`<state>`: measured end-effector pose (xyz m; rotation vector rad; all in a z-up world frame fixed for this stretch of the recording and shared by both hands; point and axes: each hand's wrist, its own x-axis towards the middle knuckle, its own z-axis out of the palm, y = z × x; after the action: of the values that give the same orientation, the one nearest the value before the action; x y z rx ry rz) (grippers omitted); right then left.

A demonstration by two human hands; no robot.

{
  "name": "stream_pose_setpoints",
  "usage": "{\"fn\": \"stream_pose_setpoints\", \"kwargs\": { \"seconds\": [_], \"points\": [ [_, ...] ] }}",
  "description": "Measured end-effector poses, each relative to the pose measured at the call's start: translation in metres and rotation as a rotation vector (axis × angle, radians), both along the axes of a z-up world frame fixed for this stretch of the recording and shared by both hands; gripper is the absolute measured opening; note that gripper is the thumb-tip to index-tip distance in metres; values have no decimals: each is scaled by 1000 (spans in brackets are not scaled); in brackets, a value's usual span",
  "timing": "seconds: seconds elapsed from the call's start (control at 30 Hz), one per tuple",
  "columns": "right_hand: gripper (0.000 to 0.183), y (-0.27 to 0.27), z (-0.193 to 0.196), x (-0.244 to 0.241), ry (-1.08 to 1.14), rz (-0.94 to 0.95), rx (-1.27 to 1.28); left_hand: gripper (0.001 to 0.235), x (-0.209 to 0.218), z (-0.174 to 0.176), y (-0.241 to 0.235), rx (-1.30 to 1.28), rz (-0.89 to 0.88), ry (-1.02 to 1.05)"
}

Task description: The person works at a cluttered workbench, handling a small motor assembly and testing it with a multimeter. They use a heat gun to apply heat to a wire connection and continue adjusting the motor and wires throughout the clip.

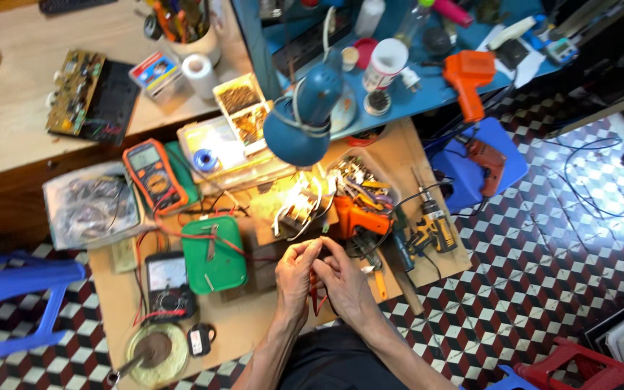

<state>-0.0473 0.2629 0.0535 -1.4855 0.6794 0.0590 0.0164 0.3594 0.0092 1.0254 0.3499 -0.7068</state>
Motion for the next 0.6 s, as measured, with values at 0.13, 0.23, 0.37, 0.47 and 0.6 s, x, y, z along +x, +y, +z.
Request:
{"fn": "stream_pose_setpoints", "kwargs": {
  "seconds": [0.13,0.23,0.37,0.47,0.6],
  "points": [
    [55,-22,37,3,84,146,-243,32,3,6,-17,39,5,-44],
    [56,-45,50,1,114,273,-392,33,12,16,-25,47,24,-49],
    [58,-111,44,-1,131,158,-462,34,15,30,-35,63,32,-85],
    [57,-207,28,21,208,-104,-630,33,8,40,-39,192,20,-131],
    [40,-345,-9,79,-72,-241,-1213,32,-1,49,-43,210,115,-111]
  ]
}}
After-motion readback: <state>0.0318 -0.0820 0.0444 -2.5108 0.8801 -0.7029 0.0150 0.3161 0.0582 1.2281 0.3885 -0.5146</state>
